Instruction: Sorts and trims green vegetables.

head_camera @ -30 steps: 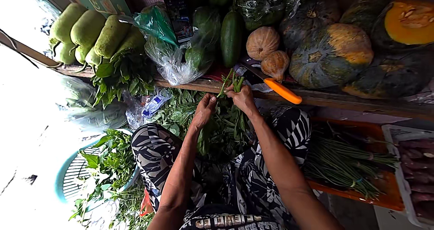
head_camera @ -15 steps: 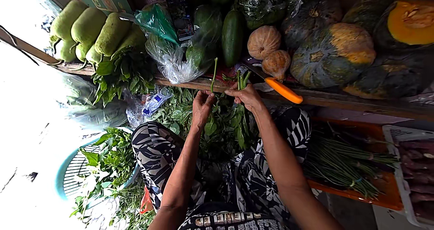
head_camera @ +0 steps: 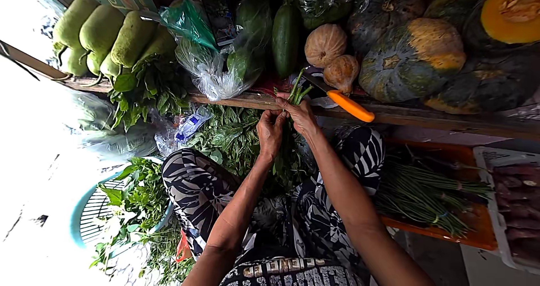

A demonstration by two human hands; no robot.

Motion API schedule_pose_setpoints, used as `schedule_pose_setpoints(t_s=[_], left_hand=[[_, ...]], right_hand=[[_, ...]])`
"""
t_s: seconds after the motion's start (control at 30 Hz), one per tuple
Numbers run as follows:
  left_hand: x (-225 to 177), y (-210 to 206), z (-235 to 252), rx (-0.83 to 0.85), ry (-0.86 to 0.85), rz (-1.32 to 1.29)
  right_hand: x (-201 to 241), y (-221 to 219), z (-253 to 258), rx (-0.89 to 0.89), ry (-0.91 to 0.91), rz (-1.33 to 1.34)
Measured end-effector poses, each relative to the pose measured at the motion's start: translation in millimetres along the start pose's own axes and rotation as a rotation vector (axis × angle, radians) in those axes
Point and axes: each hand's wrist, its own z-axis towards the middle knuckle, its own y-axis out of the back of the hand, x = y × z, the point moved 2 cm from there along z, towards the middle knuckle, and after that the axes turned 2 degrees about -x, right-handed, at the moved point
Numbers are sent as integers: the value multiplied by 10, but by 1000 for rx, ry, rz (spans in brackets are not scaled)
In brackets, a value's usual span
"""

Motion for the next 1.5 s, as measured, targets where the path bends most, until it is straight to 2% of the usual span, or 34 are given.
schedule_pose_setpoints(t_s=[0.1,0.17,0.23,0.33,0.4,0.47,0.57,0.67,0.77,0.83,0.87,0.93,0.97,1.03,1.1,1.17,1.23,1.33,1.43,1.5], left_hand=[[51,38,0,124,-66,-28],[136,36,97,183,-7,-125],[198,6,226,161,37,-138],[243,9,281,323,-14,177],[285,-17,308,491,65,312],[398,-27,389,625,130,230],[444,23,447,797,93,-26],[431,40,333,825,135,-148],[563,27,133,875,257,-288],[943,79,166,839,342,-227],[1228,130,254,714,391,-111],[1735,299,450,354,481,272],[1858,400,519,216,536,446],[1973,522,598,109,558,675],[2033,521,640,147,386,809],[2141,461,732,340,250,869],[2206,425,781,510,264,960],[2117,477,920,604,203,1114],[2067,579,1116,606,126,1186],[1979,655,1185,447,155,1146]], right_hand=[[31,28,4,-79,-44,-20],[70,40,10,-114,-101,-8],[71,32,16,-102,-111,26],[75,38,30,-110,-107,121],[65,62,49,-170,-156,299],[56,75,59,-192,-181,386],[77,121,37,-105,-173,254],[95,92,-12,-18,-174,124],[59,24,-55,-58,-239,135],[131,75,-56,-111,-245,160],[199,119,-52,-127,-215,149],[332,187,-51,-151,-124,89],[377,209,-49,-162,-85,54],[408,240,-37,-168,-37,-26],[395,225,-28,-165,-38,-64],[402,185,-14,-151,-55,-52],[399,173,-25,-138,-73,-13],[413,193,-28,-124,-76,35],[437,226,-49,-119,-71,9],[463,254,-56,-126,-63,-2]])
